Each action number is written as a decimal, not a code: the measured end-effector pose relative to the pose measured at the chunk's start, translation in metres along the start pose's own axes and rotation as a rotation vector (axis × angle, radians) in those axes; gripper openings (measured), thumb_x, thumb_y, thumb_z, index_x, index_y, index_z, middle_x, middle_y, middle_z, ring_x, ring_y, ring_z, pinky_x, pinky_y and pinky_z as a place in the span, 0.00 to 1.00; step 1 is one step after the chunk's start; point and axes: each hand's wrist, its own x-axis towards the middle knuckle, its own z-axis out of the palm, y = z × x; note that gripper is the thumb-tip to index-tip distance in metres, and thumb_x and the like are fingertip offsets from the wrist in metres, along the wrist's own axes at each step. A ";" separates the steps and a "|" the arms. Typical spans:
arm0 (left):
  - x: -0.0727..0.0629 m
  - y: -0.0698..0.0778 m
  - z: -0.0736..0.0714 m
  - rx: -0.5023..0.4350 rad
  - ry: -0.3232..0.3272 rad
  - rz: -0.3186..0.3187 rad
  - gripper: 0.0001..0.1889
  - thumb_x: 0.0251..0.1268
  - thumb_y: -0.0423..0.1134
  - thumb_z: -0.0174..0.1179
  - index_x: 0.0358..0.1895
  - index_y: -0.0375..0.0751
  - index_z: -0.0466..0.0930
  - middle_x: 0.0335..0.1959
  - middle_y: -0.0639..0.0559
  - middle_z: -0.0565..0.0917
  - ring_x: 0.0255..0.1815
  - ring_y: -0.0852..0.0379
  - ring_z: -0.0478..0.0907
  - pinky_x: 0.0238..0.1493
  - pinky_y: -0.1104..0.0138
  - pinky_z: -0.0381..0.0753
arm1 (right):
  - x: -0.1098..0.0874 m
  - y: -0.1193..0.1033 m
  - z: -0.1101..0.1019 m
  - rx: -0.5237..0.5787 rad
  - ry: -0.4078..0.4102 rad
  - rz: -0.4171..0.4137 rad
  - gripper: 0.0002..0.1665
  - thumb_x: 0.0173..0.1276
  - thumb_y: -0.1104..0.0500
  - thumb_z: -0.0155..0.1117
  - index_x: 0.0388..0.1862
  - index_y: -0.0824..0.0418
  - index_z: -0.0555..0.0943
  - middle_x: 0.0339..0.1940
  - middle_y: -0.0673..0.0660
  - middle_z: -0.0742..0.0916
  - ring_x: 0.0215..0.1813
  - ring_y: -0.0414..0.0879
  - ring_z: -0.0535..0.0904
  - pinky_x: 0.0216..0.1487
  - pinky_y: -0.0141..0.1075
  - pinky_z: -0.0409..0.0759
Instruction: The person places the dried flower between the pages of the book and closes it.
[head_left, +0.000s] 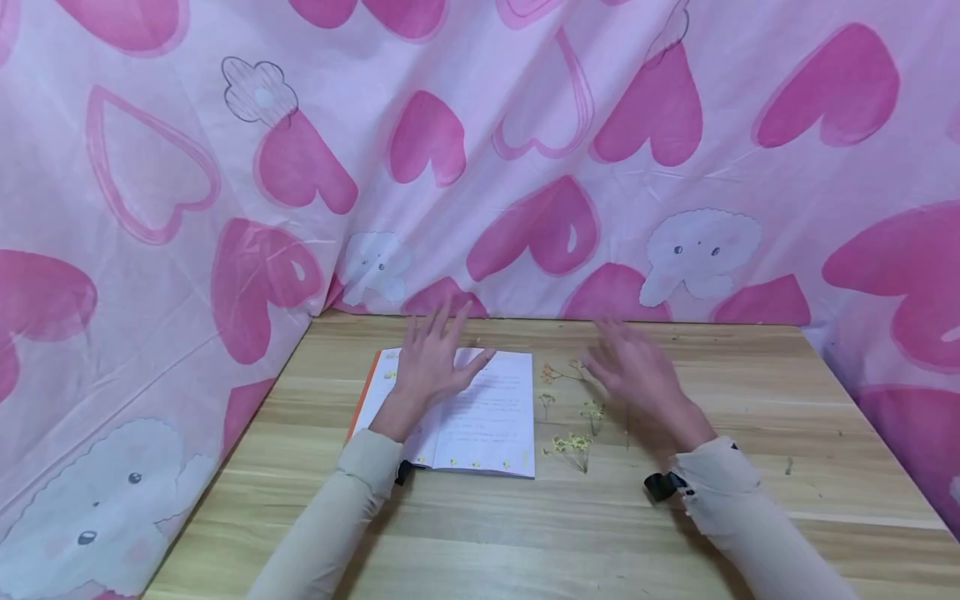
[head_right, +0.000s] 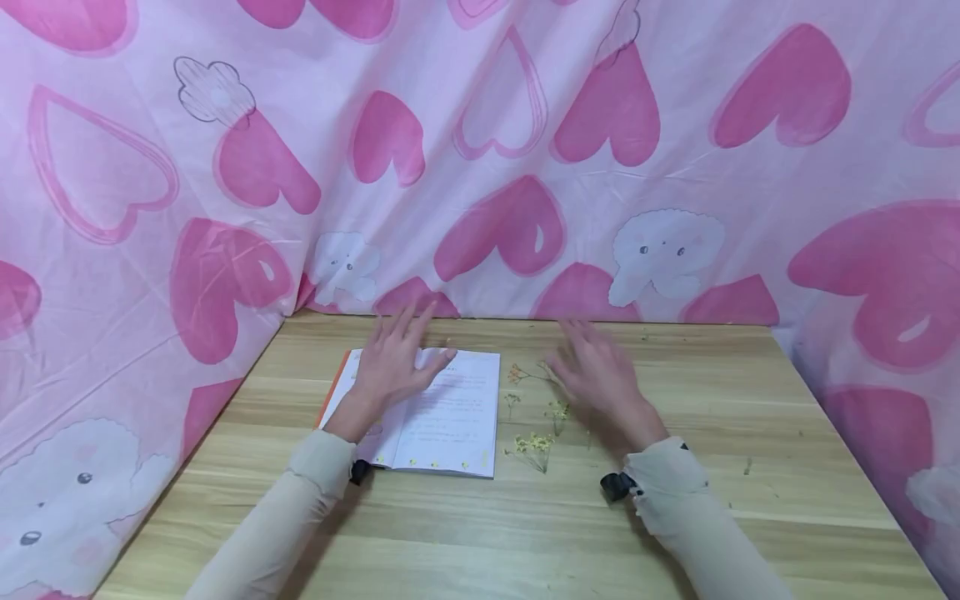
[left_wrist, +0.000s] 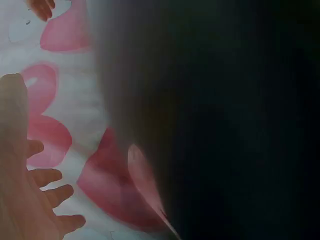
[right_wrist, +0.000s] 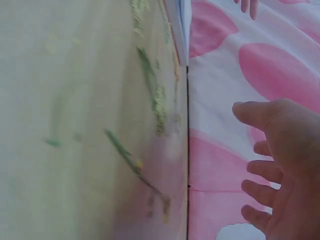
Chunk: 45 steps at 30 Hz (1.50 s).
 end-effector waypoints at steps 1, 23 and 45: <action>-0.002 0.001 0.002 -0.006 -0.004 -0.002 0.50 0.73 0.78 0.47 0.90 0.56 0.52 0.90 0.44 0.58 0.86 0.36 0.64 0.83 0.34 0.60 | -0.002 0.000 0.002 0.008 -0.006 0.008 0.47 0.83 0.34 0.57 0.90 0.52 0.58 0.89 0.62 0.64 0.86 0.68 0.63 0.82 0.69 0.63; -0.027 -0.003 0.011 -0.052 -0.208 -0.085 0.29 0.70 0.56 0.67 0.66 0.45 0.73 0.60 0.45 0.87 0.62 0.40 0.84 0.53 0.44 0.86 | -0.010 0.001 0.020 -0.004 -0.103 0.058 0.06 0.70 0.56 0.74 0.41 0.57 0.91 0.44 0.56 0.90 0.44 0.51 0.85 0.46 0.53 0.87; -0.031 -0.006 0.014 -0.097 -0.320 -0.095 0.34 0.69 0.68 0.65 0.67 0.47 0.78 0.80 0.46 0.75 0.70 0.38 0.81 0.56 0.42 0.87 | -0.009 -0.015 0.022 0.031 -0.071 0.071 0.07 0.76 0.55 0.67 0.42 0.58 0.86 0.40 0.54 0.87 0.39 0.48 0.82 0.43 0.48 0.83</action>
